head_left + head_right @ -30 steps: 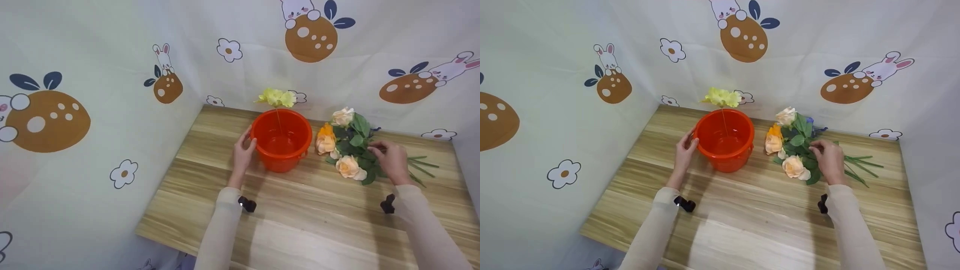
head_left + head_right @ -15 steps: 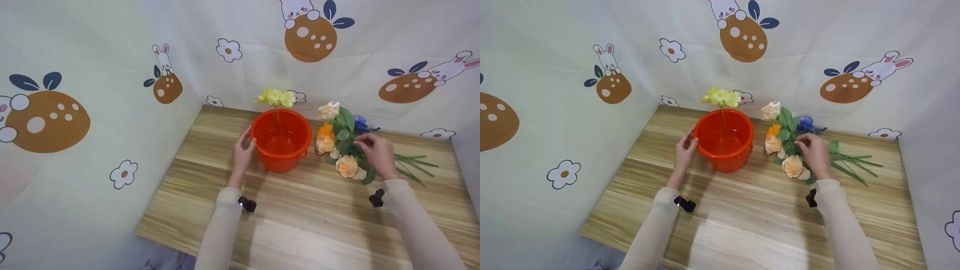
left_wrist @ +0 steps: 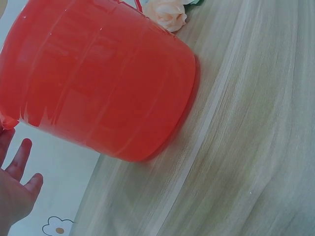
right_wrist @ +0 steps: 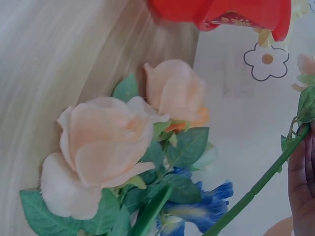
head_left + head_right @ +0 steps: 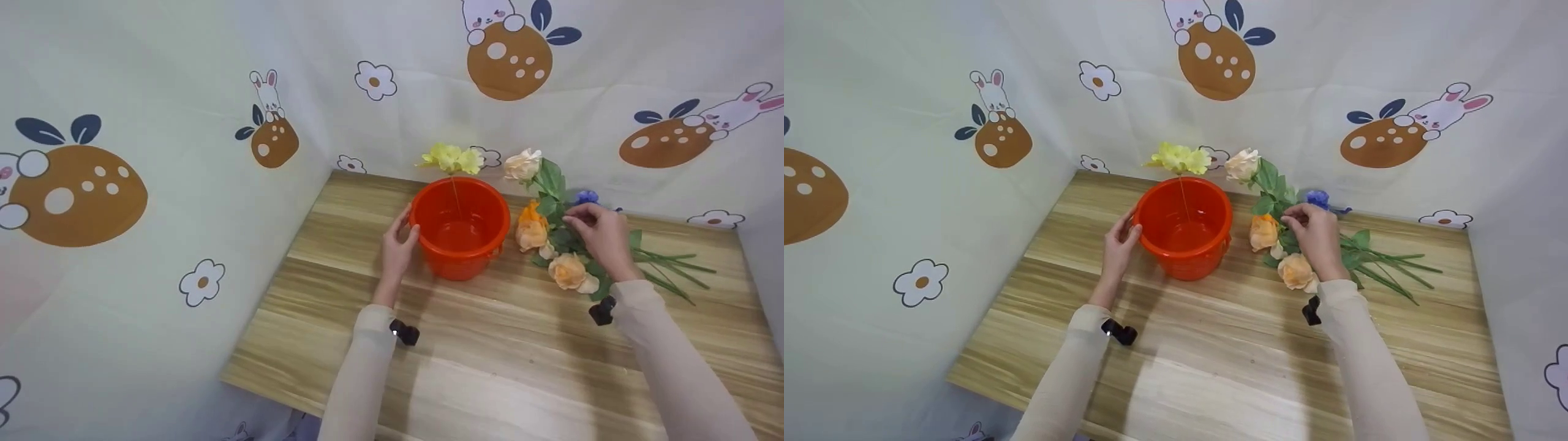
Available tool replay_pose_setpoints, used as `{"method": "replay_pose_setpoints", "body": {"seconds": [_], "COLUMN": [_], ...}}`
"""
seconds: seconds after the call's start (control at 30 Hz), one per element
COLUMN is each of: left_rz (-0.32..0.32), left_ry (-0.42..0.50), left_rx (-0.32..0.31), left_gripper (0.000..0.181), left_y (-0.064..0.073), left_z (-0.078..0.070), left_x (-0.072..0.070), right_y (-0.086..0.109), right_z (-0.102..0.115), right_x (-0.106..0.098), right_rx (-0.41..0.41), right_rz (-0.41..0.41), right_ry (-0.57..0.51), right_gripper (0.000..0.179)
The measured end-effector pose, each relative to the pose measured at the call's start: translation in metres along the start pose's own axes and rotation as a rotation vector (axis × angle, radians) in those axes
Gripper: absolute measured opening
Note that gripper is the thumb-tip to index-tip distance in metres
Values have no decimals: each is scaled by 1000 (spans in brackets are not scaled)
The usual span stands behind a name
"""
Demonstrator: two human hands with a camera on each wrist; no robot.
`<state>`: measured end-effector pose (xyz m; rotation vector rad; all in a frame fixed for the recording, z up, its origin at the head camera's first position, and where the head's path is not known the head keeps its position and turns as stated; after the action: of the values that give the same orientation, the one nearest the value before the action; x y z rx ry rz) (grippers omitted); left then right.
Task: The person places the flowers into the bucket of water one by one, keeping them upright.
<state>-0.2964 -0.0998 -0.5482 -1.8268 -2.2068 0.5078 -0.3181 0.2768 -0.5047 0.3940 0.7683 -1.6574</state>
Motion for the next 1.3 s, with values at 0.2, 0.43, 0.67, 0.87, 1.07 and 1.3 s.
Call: {"method": "replay_pose_setpoints", "body": {"seconds": [0.2,0.43,0.67,0.87,1.07,1.3], "left_rz": [-29,-18,16,-2,-9,-17], "left_ry": [15,-4,20,21,16,7], "left_rx": [-13,-13,19,24,-14,-18], "left_gripper": [47,48,48,48,48,48], "left_y": [-1,-1,2,0,0,0], "left_z": [15,15,-6,10,15,15], "left_x": [1,0,-2,1,1,2], "right_y": [-6,-15,-24,-31,-39,-46], "right_z": [15,34,59,80,104,134], "right_x": [3,8,13,18,23,30], "right_rx": [-24,-41,-26,-53,-76,-86], "right_rz": [-15,-19,1,13,14,36], "right_ry": [-27,-60,-94,-149,-185,-229], "right_gripper": [19,21,26,26,24,24]}}
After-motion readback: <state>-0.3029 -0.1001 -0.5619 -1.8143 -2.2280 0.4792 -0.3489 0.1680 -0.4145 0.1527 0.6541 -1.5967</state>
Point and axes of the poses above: each hand's wrist, its own y-axis away from the middle knuckle, its own x-axis out of the palm, z = x × y, the point moved 1 cm from there along -y, towards the middle knuckle, and after that the axes turned 8 degrees about x, right-handed, at the moved point
